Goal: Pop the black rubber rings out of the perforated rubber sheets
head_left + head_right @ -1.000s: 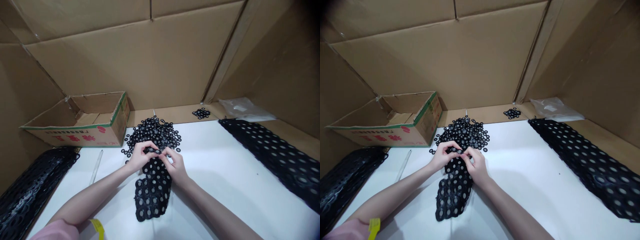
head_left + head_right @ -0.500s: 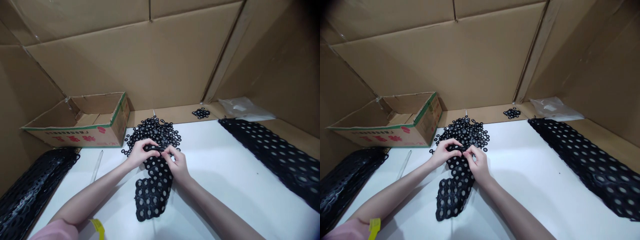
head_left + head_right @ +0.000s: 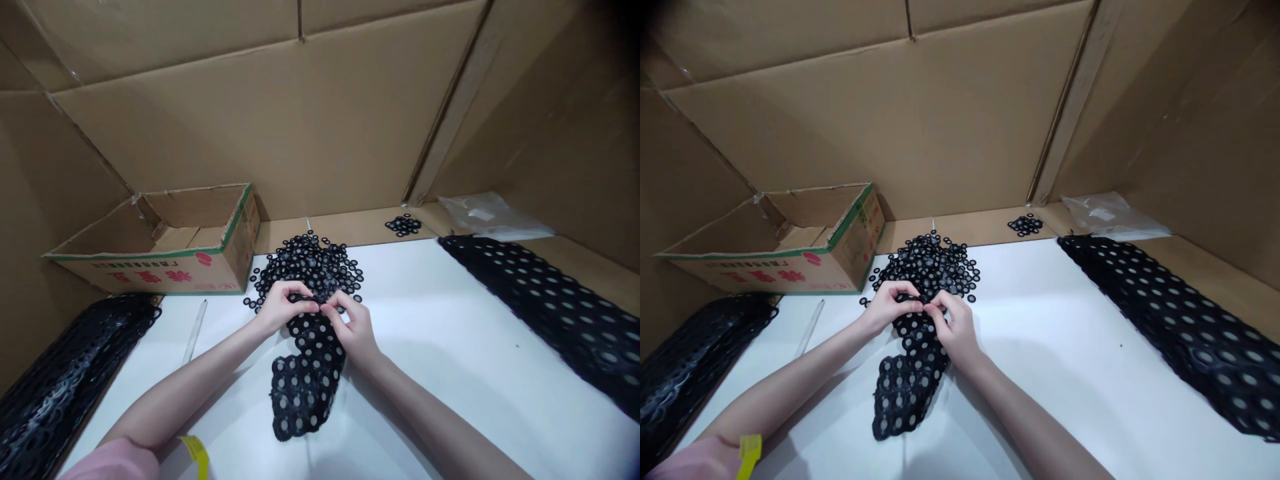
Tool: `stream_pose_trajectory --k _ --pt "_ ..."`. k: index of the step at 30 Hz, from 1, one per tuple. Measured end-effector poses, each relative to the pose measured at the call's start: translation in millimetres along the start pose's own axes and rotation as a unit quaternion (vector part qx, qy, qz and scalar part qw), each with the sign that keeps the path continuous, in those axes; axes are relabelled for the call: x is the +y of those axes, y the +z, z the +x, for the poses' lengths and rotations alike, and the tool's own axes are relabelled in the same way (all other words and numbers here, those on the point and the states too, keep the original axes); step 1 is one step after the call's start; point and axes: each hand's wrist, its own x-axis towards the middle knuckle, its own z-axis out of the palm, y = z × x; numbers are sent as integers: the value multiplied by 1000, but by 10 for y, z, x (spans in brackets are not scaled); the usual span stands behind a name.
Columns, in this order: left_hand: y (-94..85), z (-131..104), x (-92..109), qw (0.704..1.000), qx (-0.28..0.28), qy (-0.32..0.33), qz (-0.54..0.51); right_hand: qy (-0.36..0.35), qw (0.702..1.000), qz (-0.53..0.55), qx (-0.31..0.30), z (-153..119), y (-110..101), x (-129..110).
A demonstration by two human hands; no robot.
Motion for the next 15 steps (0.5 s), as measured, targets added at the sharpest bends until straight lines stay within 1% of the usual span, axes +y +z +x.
stream_pose_trajectory --k 5,7,9,11,13,15 --pt "53 -31 -21 1000 30 0 -1 -3 1000 -4 -1 -1 2 -1" --pt "62 -44 -19 999 45 13 20 -1 1000 0 1 1 -3 -4" --pt "51 -51 -5 997 41 31 50 2 1000 9 6 4 -12 -15" --pt "24 -51 17 995 16 68 73 2 1000 21 10 7 -21 -34" --pt "-5 -49 36 988 -8 121 92 5 999 29 14 7 -25 -52" --pt "-23 -55 50 979 -8 169 113 10 999 31 20 6 -21 -57"
